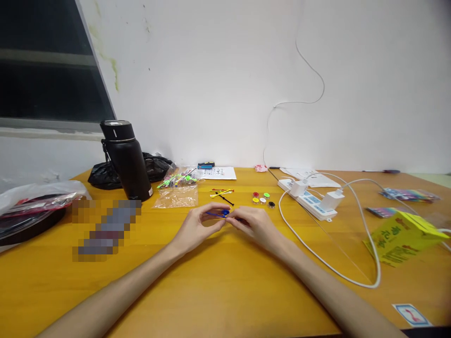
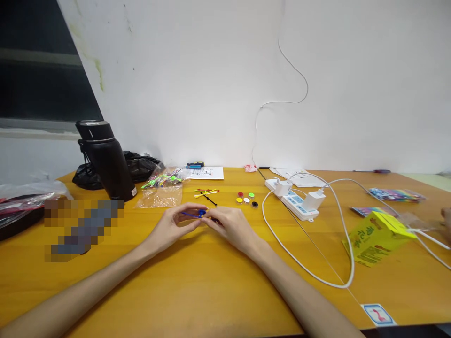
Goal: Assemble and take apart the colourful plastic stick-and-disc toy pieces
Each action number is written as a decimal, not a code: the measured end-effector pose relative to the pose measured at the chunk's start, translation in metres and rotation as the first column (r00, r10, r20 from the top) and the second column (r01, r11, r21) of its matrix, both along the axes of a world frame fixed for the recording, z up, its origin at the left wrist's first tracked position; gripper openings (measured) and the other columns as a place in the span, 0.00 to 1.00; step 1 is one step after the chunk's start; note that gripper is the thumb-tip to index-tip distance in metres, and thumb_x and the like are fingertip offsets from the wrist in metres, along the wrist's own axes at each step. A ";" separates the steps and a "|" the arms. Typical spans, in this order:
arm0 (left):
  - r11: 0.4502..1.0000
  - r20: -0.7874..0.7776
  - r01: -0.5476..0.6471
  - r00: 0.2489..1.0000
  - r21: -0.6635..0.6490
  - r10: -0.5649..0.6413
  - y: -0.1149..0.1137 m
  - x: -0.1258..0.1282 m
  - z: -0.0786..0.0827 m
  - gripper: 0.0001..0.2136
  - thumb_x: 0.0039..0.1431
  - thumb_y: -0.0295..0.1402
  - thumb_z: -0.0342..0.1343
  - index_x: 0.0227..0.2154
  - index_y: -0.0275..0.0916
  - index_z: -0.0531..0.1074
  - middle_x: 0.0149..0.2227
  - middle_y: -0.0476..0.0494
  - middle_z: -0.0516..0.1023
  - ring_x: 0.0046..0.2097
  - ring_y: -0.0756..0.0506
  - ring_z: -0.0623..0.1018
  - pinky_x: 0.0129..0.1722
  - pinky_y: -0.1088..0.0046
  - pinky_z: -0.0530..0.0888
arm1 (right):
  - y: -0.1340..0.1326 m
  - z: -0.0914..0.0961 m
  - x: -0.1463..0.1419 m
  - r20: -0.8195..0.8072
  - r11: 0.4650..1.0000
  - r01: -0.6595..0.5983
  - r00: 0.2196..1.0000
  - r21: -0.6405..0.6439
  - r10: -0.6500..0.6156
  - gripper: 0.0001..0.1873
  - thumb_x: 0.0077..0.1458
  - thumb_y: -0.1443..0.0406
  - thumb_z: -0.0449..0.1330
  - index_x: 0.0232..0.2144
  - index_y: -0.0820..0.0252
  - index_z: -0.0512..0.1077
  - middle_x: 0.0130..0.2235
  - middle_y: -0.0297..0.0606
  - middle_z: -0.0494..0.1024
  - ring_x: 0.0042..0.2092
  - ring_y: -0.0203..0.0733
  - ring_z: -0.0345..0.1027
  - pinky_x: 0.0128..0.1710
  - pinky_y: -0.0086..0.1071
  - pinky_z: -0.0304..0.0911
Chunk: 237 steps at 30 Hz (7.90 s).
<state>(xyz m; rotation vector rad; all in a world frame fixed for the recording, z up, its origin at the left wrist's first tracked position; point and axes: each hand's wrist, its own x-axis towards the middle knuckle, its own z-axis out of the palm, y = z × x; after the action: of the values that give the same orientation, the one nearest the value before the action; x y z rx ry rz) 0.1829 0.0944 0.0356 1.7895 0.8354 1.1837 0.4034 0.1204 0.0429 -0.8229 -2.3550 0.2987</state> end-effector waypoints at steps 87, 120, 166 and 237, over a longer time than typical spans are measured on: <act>0.982 0.235 -0.040 0.968 -0.184 0.083 0.016 -0.011 -0.005 0.13 0.63 0.42 0.60 0.42 0.42 0.67 0.42 0.44 0.78 0.38 0.48 0.77 0.35 0.74 0.76 | -0.020 0.003 -0.019 -0.089 0.916 -0.067 0.995 -0.396 0.035 0.16 0.72 0.55 0.45 0.42 0.56 0.68 0.29 0.31 0.74 0.30 0.35 0.66 0.34 0.27 0.59; 0.936 -0.672 -0.346 0.678 0.066 0.298 0.010 -0.159 0.010 0.17 0.55 0.51 0.61 0.41 0.47 0.81 0.43 0.43 0.82 0.40 0.38 0.82 0.39 0.67 0.77 | -0.009 -0.004 -0.010 0.045 0.944 0.016 0.999 -0.330 -0.001 0.14 0.71 0.59 0.50 0.43 0.56 0.74 0.32 0.34 0.79 0.31 0.36 0.69 0.33 0.27 0.59; 0.989 -0.162 0.071 0.983 -0.131 -0.092 0.001 -0.016 -0.017 0.11 0.61 0.30 0.57 0.47 0.40 0.71 0.43 0.43 0.79 0.42 0.46 0.78 0.46 0.68 0.75 | -0.008 -0.006 -0.020 -0.099 0.942 -0.159 0.986 -0.294 0.135 0.07 0.63 0.62 0.62 0.43 0.56 0.71 0.45 0.38 0.74 0.45 0.40 0.71 0.48 0.33 0.68; 0.936 0.106 -0.043 0.991 -0.350 0.085 0.016 -0.021 -0.020 0.20 0.51 0.39 0.69 0.45 0.39 0.75 0.45 0.39 0.84 0.47 0.42 0.82 0.54 0.62 0.76 | -0.006 -0.018 -0.029 -0.459 0.543 -0.329 0.881 -0.773 -0.119 0.21 0.54 0.49 0.67 0.36 0.59 0.68 0.32 0.36 0.78 0.31 0.35 0.69 0.35 0.31 0.65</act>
<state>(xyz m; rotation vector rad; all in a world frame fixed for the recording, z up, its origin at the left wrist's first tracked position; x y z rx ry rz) 0.1616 0.1107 0.0152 1.4004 0.9716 1.0945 0.3743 0.1143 0.0245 -0.8631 -1.7021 1.6077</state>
